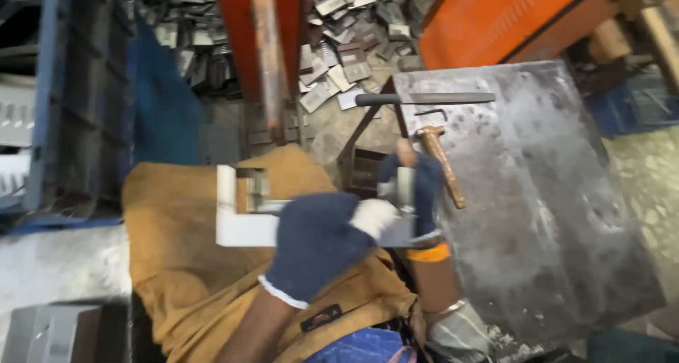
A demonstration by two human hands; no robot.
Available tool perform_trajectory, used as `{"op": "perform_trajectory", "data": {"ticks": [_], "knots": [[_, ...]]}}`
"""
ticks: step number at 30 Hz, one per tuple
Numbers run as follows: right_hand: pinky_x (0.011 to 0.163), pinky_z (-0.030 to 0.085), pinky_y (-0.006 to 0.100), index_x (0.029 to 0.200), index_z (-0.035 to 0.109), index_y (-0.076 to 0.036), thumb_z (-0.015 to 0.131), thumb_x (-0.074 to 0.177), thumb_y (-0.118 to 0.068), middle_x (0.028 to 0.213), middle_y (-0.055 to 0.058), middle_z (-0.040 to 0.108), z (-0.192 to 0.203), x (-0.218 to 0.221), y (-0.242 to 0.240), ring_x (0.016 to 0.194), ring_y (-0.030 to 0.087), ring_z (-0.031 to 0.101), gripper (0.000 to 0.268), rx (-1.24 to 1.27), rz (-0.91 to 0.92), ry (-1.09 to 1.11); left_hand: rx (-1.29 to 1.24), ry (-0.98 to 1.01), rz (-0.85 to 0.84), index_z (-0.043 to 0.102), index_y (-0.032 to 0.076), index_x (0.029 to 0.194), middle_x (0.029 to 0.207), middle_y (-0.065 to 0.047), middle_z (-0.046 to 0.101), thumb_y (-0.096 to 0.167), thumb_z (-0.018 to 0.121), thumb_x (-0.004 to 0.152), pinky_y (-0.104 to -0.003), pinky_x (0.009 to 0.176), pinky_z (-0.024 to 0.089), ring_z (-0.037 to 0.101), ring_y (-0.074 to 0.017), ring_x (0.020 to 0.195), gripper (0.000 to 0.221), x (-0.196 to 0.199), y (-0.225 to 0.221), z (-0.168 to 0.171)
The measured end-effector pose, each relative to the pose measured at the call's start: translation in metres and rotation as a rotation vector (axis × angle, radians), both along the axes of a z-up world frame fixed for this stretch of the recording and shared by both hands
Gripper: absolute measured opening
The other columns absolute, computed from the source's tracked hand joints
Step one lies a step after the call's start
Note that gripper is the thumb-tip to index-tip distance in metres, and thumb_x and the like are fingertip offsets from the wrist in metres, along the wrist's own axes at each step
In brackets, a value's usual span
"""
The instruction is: Positioning and welding metal components together using a stationary spot welding machine.
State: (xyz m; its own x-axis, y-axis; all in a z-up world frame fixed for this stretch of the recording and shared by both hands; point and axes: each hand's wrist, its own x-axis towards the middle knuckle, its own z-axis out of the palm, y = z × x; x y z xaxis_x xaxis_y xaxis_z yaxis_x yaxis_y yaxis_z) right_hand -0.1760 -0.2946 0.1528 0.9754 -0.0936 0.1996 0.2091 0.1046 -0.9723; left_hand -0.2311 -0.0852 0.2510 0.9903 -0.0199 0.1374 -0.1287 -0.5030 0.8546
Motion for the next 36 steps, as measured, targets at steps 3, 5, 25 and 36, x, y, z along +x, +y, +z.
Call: {"op": "perform_trajectory", "data": {"ticks": [3,5,25,36], "knots": [[0.061,0.046,0.028,0.085,0.064,-0.002,0.057,0.108,-0.024,0.077,0.004,0.063,-0.002,-0.011,-0.087,0.066,0.013,0.057,0.032,-0.054,-0.068,-0.105,-0.107,0.017,-0.372,0.080,0.014,0.092,0.075,-0.009,0.072,0.042,0.077,0.085,-0.042,0.068,0.054,0.072,-0.0256,0.072,0.029,0.003,-0.030,0.004],[0.064,0.047,0.032,0.084,0.069,0.002,0.060,0.112,-0.022,0.077,0.008,0.067,0.011,-0.023,-0.121,0.066,0.017,0.062,0.038,-0.304,-0.568,-0.185,-0.111,-0.496,-0.617,0.069,0.007,0.123,0.119,-0.013,0.070,0.031,0.077,0.076,-0.046,0.099,0.047,0.064,-0.0329,0.113,0.054,0.008,-0.044,0.000],[0.106,0.047,0.046,0.127,0.061,0.001,0.072,0.089,-0.011,0.124,0.023,0.063,-0.093,0.060,-0.106,0.118,0.041,0.060,0.042,-1.078,-0.379,-0.189,-0.105,0.144,-0.196,0.074,0.017,0.114,0.111,-0.003,0.076,0.031,0.076,0.084,-0.038,0.092,0.054,0.071,-0.0251,0.107,0.033,0.000,0.085,-0.062],[0.083,0.057,0.036,0.117,0.068,-0.009,0.072,0.093,-0.018,0.112,0.008,0.069,0.005,-0.035,0.229,0.093,0.024,0.071,0.025,-0.564,1.155,-0.267,0.776,0.250,1.043,0.069,0.006,0.118,0.109,-0.018,0.069,0.037,0.087,0.070,-0.049,0.094,0.051,0.066,-0.0375,0.105,0.060,-0.188,0.236,-0.174]]}}
